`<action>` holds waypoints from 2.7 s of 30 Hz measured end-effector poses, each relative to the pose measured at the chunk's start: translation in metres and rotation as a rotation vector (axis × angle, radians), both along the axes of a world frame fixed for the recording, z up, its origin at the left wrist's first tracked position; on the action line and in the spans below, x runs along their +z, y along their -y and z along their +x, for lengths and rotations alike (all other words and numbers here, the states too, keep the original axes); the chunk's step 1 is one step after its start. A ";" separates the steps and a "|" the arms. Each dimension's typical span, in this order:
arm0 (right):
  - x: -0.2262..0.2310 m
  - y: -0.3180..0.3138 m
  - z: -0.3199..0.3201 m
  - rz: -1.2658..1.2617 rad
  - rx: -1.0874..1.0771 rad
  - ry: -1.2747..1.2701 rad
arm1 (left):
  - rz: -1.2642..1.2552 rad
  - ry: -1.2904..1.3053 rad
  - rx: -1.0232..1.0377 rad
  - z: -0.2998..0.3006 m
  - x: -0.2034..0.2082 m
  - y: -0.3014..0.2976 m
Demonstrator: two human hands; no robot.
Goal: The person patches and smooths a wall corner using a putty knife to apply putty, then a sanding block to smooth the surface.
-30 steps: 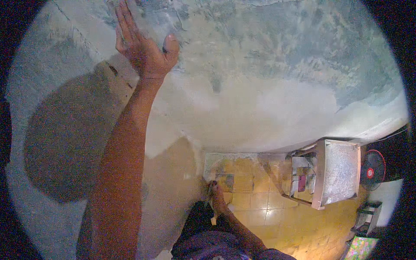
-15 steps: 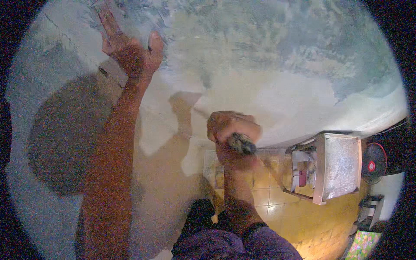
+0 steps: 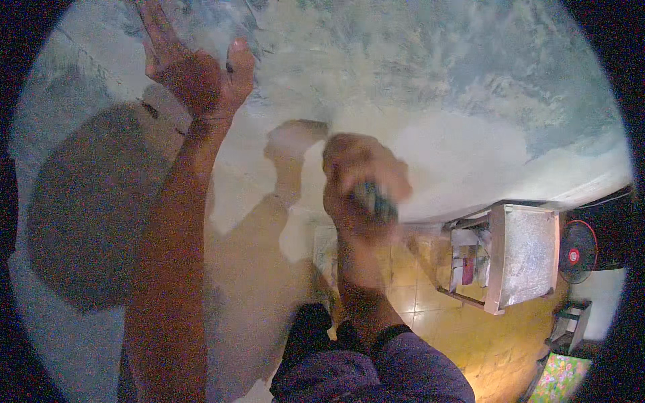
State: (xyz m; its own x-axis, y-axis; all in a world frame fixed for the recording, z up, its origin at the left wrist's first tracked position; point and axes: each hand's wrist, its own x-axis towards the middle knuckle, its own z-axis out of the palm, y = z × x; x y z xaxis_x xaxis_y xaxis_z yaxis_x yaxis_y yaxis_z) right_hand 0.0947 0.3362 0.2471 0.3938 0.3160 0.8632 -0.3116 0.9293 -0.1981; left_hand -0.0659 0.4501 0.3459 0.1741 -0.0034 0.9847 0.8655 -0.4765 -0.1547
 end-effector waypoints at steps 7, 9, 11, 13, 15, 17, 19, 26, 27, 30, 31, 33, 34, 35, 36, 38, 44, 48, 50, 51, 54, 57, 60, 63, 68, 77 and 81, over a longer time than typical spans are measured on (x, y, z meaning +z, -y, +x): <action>-0.004 -0.008 -0.003 0.029 -0.044 -0.101 | 0.002 0.029 0.048 -0.001 0.004 0.013; 0.003 -0.001 -0.001 -0.046 -0.068 -0.102 | -0.025 0.088 0.013 0.012 0.004 0.022; 0.000 0.004 0.009 0.118 -0.112 -0.107 | -0.047 0.150 -0.028 0.022 0.004 0.025; 0.008 0.007 0.006 0.111 -0.078 -0.095 | -0.057 0.175 -0.044 0.023 0.003 0.024; 0.006 -0.013 -0.002 -0.020 0.003 -0.130 | -0.058 0.093 0.056 0.015 -0.002 0.018; 0.009 -0.001 0.002 -0.108 0.038 -0.098 | -0.060 0.009 0.162 0.003 -0.007 0.013; 0.010 0.015 0.011 0.126 -0.171 -0.043 | -0.056 -0.034 0.219 0.000 -0.006 0.011; 0.006 0.008 -0.012 0.007 -0.025 -0.195 | -0.022 -0.072 0.219 -0.011 0.001 0.015; 0.001 0.009 -0.004 0.034 0.008 -0.181 | -0.031 -0.058 0.208 -0.005 -0.006 0.013; -0.010 -0.010 -0.003 -0.033 -0.047 -0.156 | -0.056 -0.020 0.172 0.002 -0.018 0.000; -0.017 -0.007 0.005 -0.043 -0.081 -0.150 | -0.066 -0.007 0.157 0.007 -0.025 -0.001; -0.004 0.021 0.001 -0.095 -0.119 -0.127 | -0.063 -0.068 0.200 -0.011 -0.005 0.014; -0.001 0.027 0.006 -0.147 -0.213 -0.042 | -0.065 -0.067 0.191 -0.010 -0.005 0.014; 0.002 0.019 -0.001 -0.145 -0.216 -0.042 | -0.068 -0.068 0.184 -0.012 -0.003 0.014; 0.005 0.003 -0.008 -0.077 -0.159 -0.114 | -0.080 -0.055 0.166 -0.007 -0.006 0.009; 0.006 0.000 -0.006 0.026 -0.016 -0.156 | -0.083 -0.046 0.158 -0.002 -0.010 0.010; -0.003 -0.010 -0.007 -0.057 -0.063 -0.133 | -0.075 -0.034 0.151 0.007 -0.012 0.010; 0.020 0.019 -0.003 0.097 -0.053 -0.206 | -0.065 -0.082 0.184 -0.003 0.004 0.022; 0.006 -0.008 -0.002 0.054 -0.062 -0.167 | -0.072 -0.045 0.156 0.007 -0.005 0.013; 0.005 -0.014 -0.008 0.002 -0.036 -0.163 | -0.082 -0.041 0.165 0.005 -0.005 0.013; 0.009 0.010 0.001 -0.093 -0.144 -0.165 | -0.100 -0.021 0.184 0.000 -0.005 0.012; 0.007 0.006 0.002 -0.042 -0.181 -0.150 | -0.074 -0.121 0.185 -0.002 -0.008 0.014; 0.005 -0.005 -0.009 -0.075 -0.054 -0.155 | -0.023 -0.032 0.244 -0.013 0.002 0.005; 0.011 0.018 0.004 0.108 0.035 -0.211 | 0.223 -0.195 0.236 -0.012 -0.005 -0.009; 0.005 -0.001 -0.002 -0.118 0.044 -0.223 | 0.166 -0.161 0.218 -0.013 -0.002 -0.008; -0.022 0.003 -0.010 -0.257 0.146 -0.215 | 0.049 -0.063 0.158 0.000 -0.001 0.006; -0.014 0.018 -0.006 -0.095 -0.082 -0.166 | -0.004 -0.035 0.165 -0.001 0.005 0.010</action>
